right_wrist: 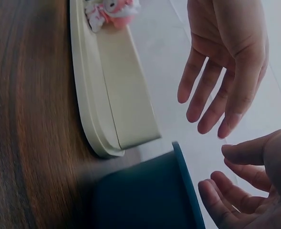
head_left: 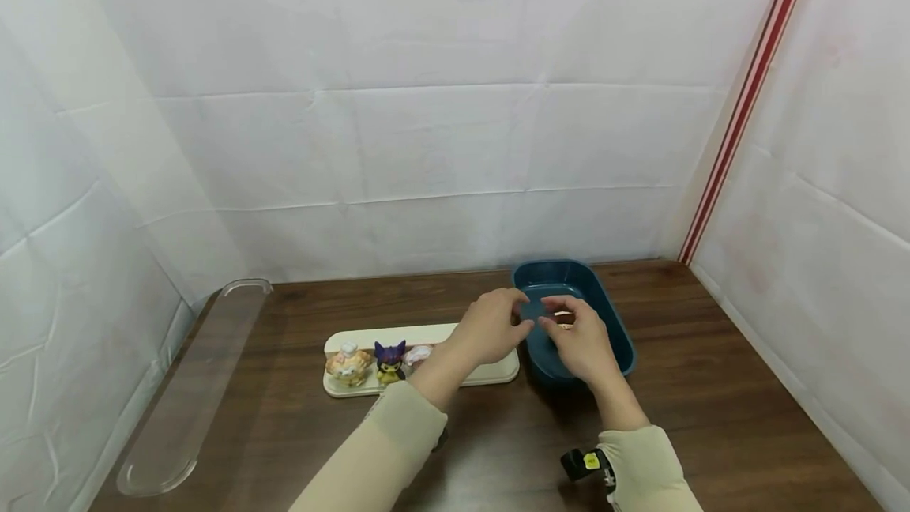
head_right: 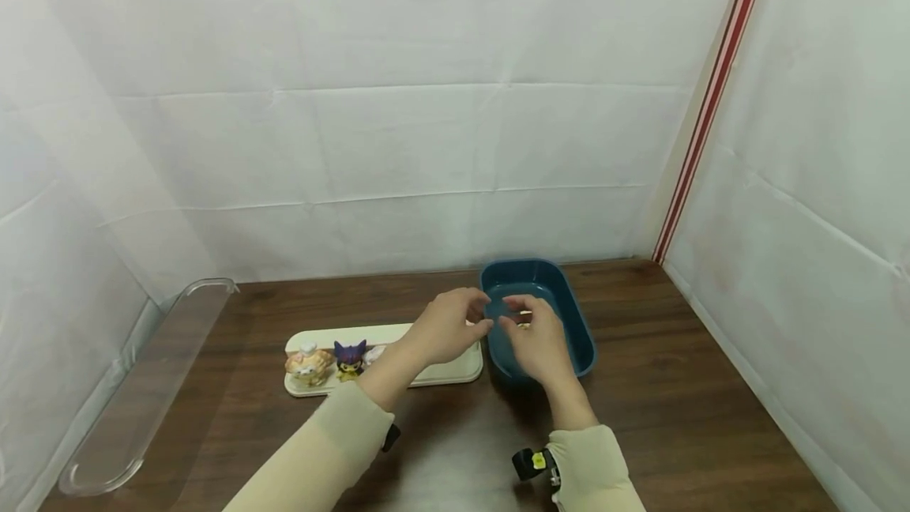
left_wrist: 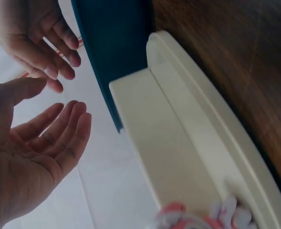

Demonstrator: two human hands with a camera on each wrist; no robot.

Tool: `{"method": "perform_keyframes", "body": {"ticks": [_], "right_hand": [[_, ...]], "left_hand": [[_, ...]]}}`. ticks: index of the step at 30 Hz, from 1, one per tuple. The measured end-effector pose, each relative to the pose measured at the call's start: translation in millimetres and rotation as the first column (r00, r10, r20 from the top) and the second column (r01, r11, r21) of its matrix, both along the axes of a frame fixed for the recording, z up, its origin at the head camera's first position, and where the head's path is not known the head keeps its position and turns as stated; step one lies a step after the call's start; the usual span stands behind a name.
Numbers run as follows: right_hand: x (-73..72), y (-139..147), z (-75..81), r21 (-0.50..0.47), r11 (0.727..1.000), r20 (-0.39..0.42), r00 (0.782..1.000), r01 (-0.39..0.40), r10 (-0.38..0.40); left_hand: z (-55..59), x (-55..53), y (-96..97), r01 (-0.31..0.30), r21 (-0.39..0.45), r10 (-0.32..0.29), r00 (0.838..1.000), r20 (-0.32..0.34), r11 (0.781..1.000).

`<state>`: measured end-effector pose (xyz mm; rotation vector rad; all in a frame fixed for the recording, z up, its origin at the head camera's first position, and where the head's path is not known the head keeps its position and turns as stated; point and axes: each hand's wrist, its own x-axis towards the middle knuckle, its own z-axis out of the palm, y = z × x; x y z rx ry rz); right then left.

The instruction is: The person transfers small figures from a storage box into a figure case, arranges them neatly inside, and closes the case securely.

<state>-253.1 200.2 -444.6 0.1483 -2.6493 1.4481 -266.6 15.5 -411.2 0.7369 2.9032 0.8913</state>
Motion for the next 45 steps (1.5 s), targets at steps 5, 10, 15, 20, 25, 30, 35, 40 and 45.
{"method": "perform_keyframes", "body": {"ticks": [5,10,15,20,25,30,35,40,45], "right_hand": [[1.8,11,-1.0,0.037,0.998,0.035,0.998,0.056,-0.057],[6.7,17,-1.9,0.072,0.991,0.066,0.991,0.116,-0.12],[12.0,20,-4.9,0.084,0.982,0.094,0.98,0.168,-0.176],[6.9,23,-8.0,0.127,0.979,0.112,0.978,0.162,-0.176],[4.0,26,-10.3,0.172,0.976,0.185,0.968,0.135,-0.167],[3.7,29,-12.2,0.179,0.977,0.248,0.956,0.114,-0.157],[0.5,28,-13.9,0.165,0.983,0.3,0.946,0.075,-0.123],[-3.4,26,-15.6,0.174,0.983,0.328,0.939,0.053,-0.109],[-3.7,25,-15.2,0.176,0.984,0.323,0.942,0.036,-0.092]], "left_hand": [[-1.3,3.9,14.5,-0.002,0.002,0.002,1.0,0.002,1.0],[-3.3,7.1,26.7,-0.003,-0.033,0.003,1.0,0.009,0.999],[-7.7,7.2,38.3,0.016,-0.091,-0.015,1.0,0.008,0.996],[-12.5,2.3,49.8,0.025,-0.146,-0.026,1.0,-0.006,0.989],[-18.2,-1.4,59.6,0.031,-0.236,-0.043,0.998,-0.046,0.971],[-22.0,-4.2,69.7,0.039,-0.316,-0.055,0.998,-0.041,0.948],[-23.6,-5.8,76.1,0.03,-0.387,-0.039,0.999,-0.015,0.922],[-27.9,-7.8,79.0,0.03,-0.443,-0.028,1.0,0.01,0.896],[-31.9,-8.7,80.2,0.026,-0.46,-0.028,1.0,0.002,0.888]]}}
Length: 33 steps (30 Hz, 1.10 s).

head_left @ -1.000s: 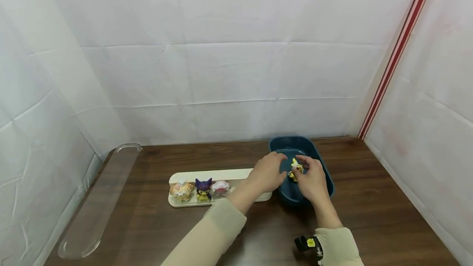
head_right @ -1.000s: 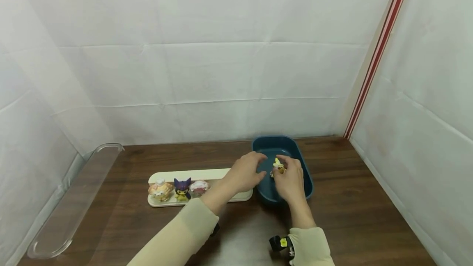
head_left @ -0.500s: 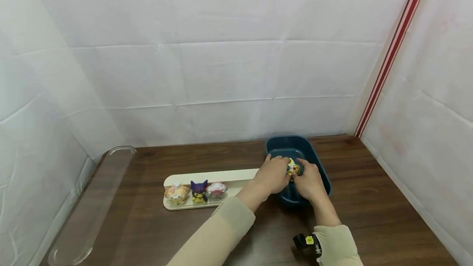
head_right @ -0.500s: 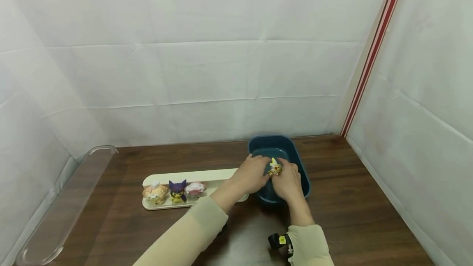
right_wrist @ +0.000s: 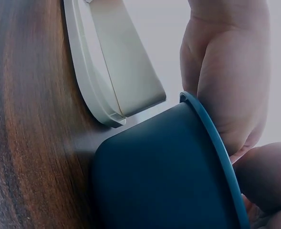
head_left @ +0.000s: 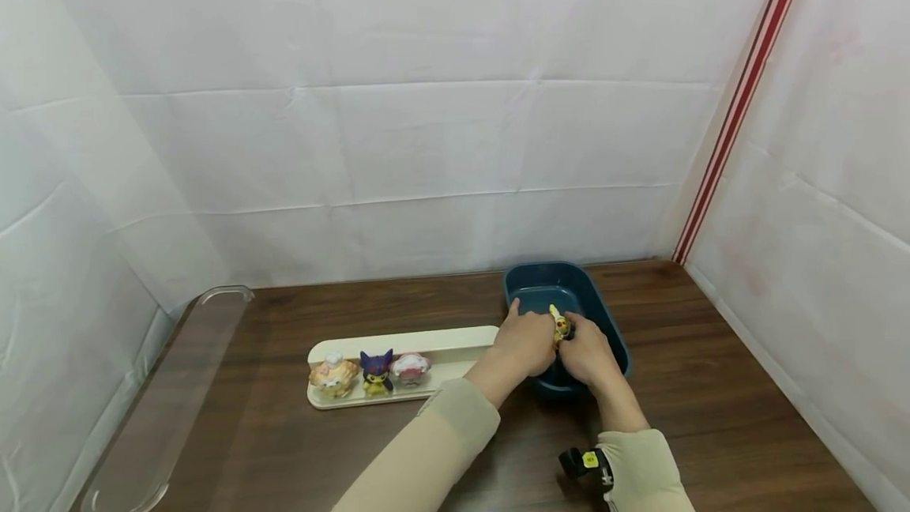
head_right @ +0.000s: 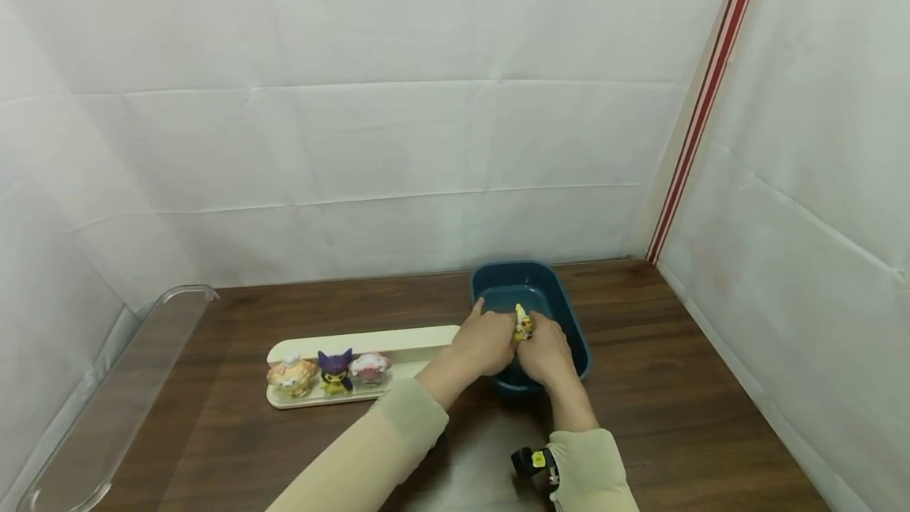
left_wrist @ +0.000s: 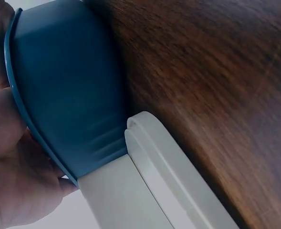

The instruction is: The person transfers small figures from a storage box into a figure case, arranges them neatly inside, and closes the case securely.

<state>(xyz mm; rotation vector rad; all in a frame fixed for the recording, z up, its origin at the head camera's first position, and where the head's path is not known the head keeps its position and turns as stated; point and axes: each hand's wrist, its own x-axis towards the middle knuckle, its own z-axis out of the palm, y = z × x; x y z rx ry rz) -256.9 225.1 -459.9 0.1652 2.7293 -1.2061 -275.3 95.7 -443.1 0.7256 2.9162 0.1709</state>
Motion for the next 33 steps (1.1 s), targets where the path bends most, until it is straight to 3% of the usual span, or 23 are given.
{"method": "perform_keyframes", "body": {"ticks": [12,22,27,33], "right_hand": [[-1.2,-1,1.8,-0.026,0.999,-0.013,1.0,0.022,-0.022],[1.1,-3,7.3,-0.032,0.998,-0.131,0.99,0.058,-0.061],[3.7,-3,13.0,-0.047,0.997,-0.171,0.983,0.066,-0.073],[5.7,-6,17.5,-0.083,0.995,-0.23,0.971,0.046,-0.064]], "left_hand": [[0.6,-0.3,-2.3,-0.019,0.05,0.022,0.998,-0.063,0.999],[4.5,-1.3,-4.5,-0.036,0.116,0.052,0.99,-0.134,0.993],[6.9,-1.2,-9.4,-0.037,0.179,0.066,0.986,-0.156,0.983],[9.9,-0.4,-19.3,-0.052,0.278,0.093,0.986,-0.138,0.959]]}}
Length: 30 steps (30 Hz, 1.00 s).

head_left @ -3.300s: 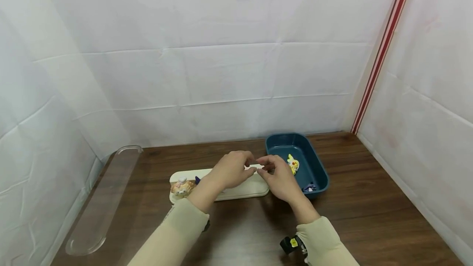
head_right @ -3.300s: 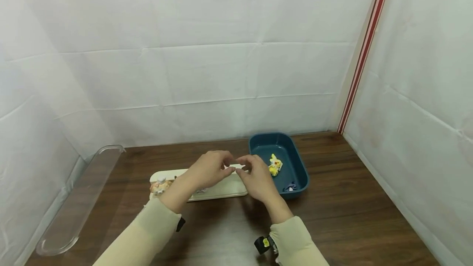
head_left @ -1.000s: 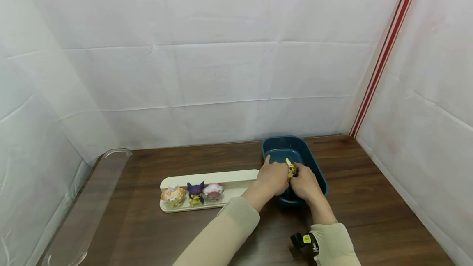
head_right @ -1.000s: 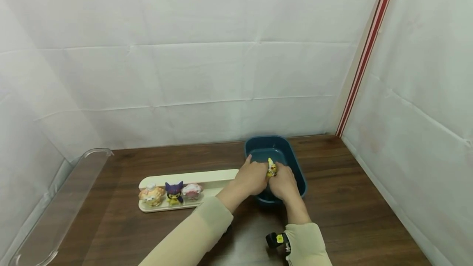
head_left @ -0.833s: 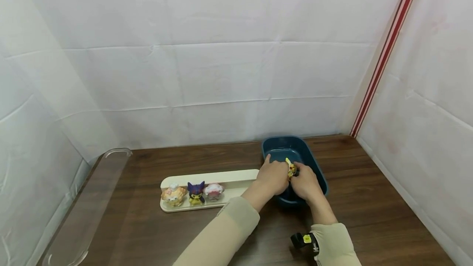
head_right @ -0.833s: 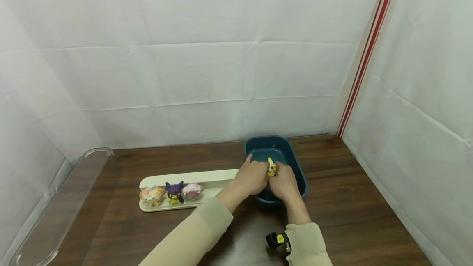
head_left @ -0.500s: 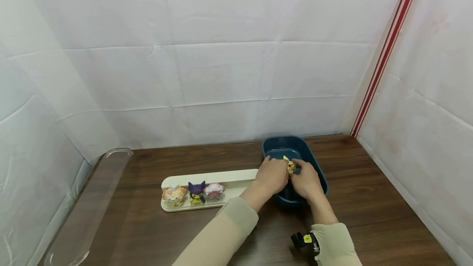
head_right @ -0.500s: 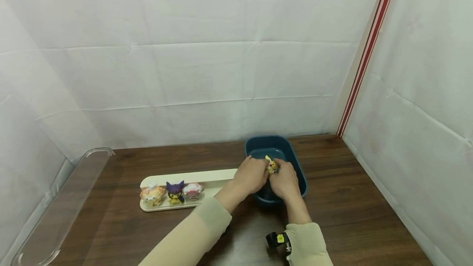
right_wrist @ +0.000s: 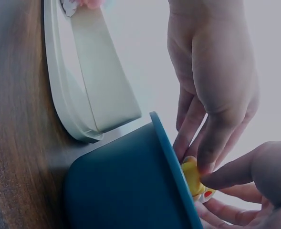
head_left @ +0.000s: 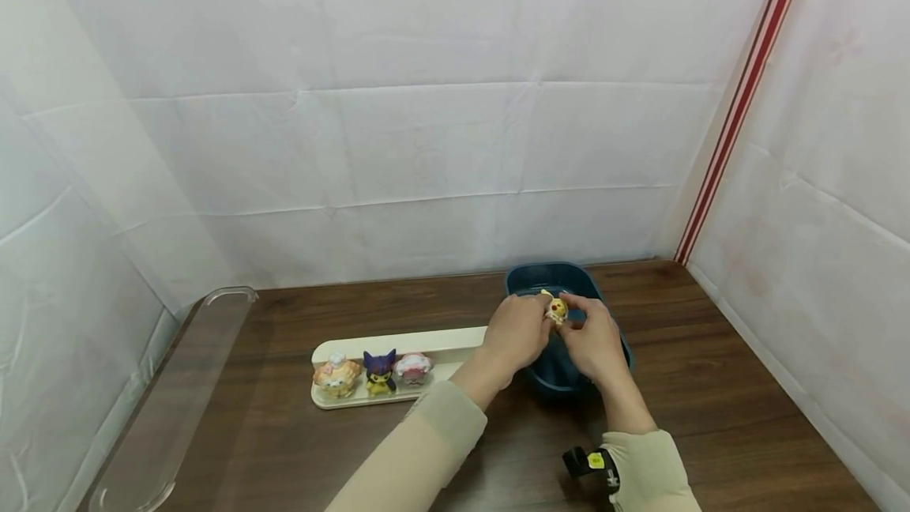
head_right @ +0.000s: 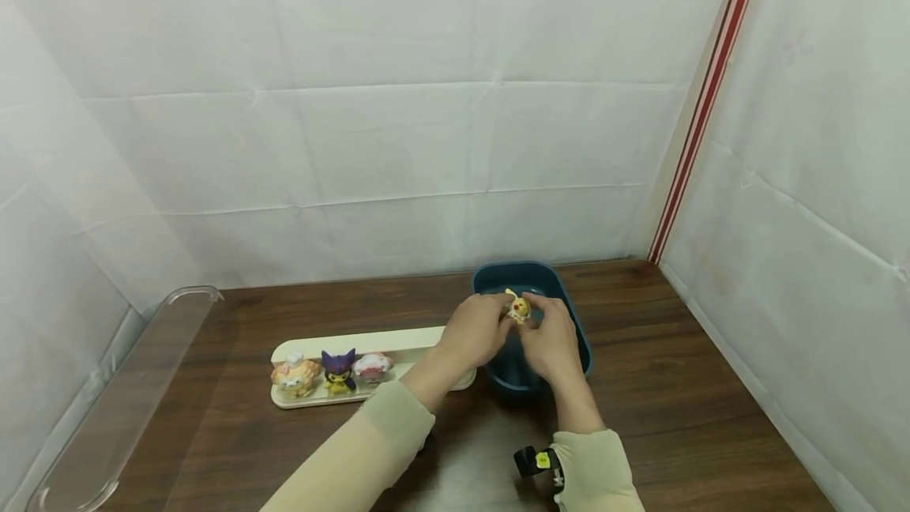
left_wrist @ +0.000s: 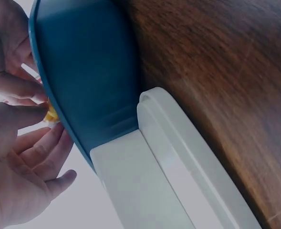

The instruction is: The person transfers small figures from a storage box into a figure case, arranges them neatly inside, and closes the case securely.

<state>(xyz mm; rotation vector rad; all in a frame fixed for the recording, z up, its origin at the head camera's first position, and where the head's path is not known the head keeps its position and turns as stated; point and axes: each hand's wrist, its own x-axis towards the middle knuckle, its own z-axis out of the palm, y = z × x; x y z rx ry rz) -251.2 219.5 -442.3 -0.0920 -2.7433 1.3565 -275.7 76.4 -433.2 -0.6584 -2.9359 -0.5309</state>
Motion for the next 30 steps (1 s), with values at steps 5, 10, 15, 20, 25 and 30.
{"method": "perform_keyframes", "body": {"ticks": [5,10,15,20,25,30], "right_hand": [[-0.9,-1,1.8,-0.039,0.999,-0.042,0.999,-0.015,0.013],[0.7,-2,5.7,-0.065,0.998,-0.07,0.997,-0.02,0.016],[2.6,-3,11.4,-0.1,0.995,-0.079,0.997,-0.024,0.016],[4.9,-4,17.0,-0.157,0.987,-0.068,0.997,-0.03,0.02],[5.1,-3,19.4,-0.183,0.983,-0.052,0.998,-0.031,0.022],[4.2,-3,19.8,-0.159,0.986,-0.04,0.999,-0.04,0.034]], "left_hand": [[4.1,2.1,-6.8,-0.023,0.104,0.018,0.998,0.057,0.994],[7.0,3.3,-12.3,-0.008,0.189,-0.006,0.997,0.072,0.982],[9.1,3.1,-19.3,0.021,0.253,-0.039,0.997,0.065,0.967],[12.5,3.3,-25.4,0.039,0.306,-0.068,0.994,0.083,0.951],[16.0,4.3,-29.6,0.053,0.33,-0.085,0.993,0.084,0.943],[19.0,5.8,-34.2,0.076,0.346,-0.113,0.99,0.087,0.935]]}}
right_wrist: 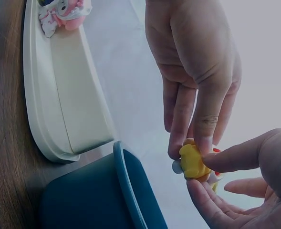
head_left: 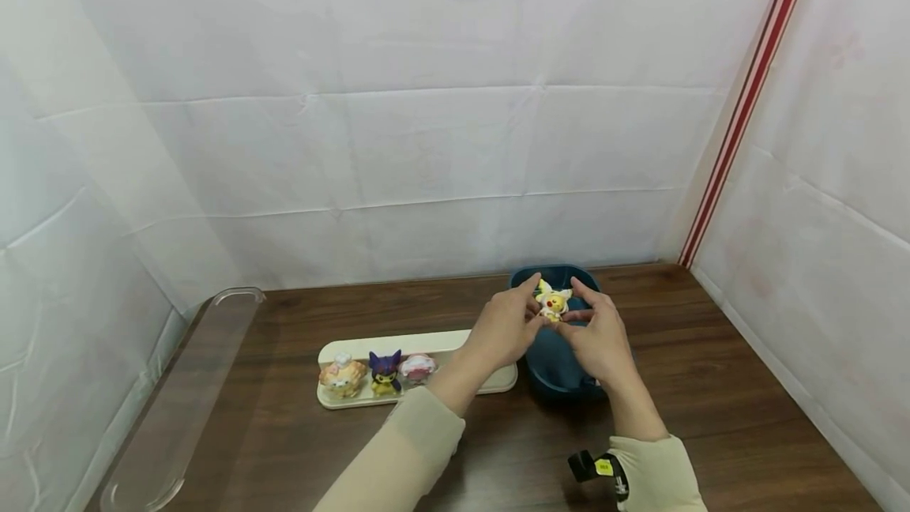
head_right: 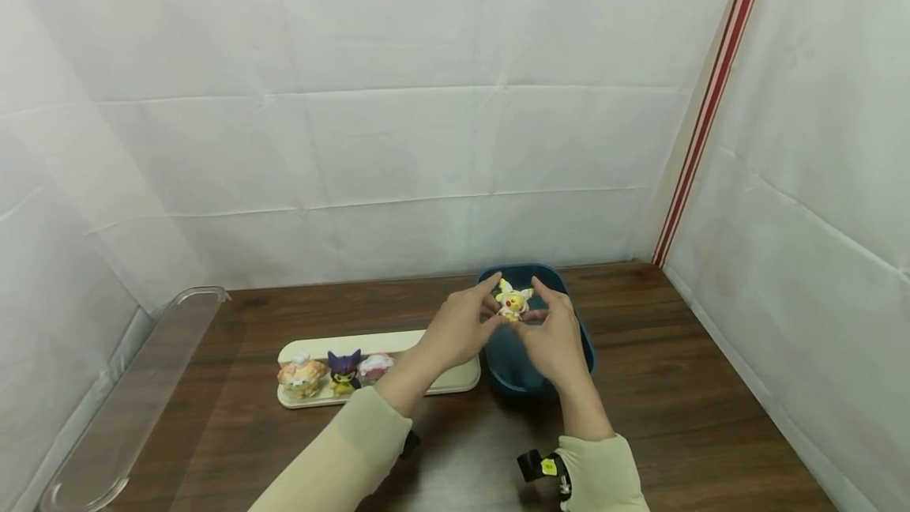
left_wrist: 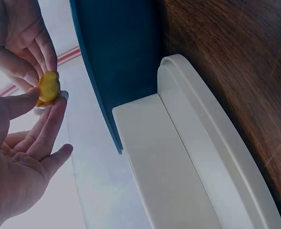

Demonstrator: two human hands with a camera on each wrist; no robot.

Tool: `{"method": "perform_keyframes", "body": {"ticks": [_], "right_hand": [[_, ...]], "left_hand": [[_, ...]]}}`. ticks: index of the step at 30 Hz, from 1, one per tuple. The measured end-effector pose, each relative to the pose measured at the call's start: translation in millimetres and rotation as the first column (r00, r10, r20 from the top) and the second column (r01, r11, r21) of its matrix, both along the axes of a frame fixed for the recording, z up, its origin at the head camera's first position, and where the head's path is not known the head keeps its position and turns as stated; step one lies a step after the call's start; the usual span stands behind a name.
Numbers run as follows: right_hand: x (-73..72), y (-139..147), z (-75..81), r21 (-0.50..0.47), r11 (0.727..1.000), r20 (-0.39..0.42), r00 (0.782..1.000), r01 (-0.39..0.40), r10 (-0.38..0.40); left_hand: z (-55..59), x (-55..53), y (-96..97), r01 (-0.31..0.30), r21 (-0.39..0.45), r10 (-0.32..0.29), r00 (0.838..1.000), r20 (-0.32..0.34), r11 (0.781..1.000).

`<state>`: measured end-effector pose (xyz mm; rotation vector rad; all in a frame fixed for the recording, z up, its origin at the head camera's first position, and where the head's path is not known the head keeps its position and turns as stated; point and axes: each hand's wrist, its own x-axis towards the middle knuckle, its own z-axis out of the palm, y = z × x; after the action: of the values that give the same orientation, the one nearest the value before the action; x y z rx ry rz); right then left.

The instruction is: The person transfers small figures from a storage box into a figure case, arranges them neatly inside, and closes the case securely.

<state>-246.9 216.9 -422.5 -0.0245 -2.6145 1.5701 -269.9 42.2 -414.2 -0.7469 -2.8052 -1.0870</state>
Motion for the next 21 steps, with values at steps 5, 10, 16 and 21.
{"method": "perform_keyframes", "body": {"ticks": [5,10,16,21], "right_hand": [[0.8,-1,0.4,0.021,0.999,-0.026,0.999,-0.033,0.033],[1.4,-5,0.1,0.023,0.997,-0.062,0.996,-0.068,0.07],[1.6,-10,0.7,0.042,0.994,-0.116,0.987,-0.105,0.109],[2.9,-14,2.2,0.078,0.99,-0.15,0.98,-0.121,0.132]], "left_hand": [[1.7,1.4,-4.7,-0.001,0.009,0.001,1.0,0.014,1.0],[2.4,1.7,-10.7,0.004,0.031,-0.004,1.0,0.012,1.0],[4.5,3.6,-19.2,0.01,0.07,-0.012,0.999,0.034,0.998],[7.7,6.2,-26.1,0.002,0.09,-0.008,0.998,0.069,0.996]]}}
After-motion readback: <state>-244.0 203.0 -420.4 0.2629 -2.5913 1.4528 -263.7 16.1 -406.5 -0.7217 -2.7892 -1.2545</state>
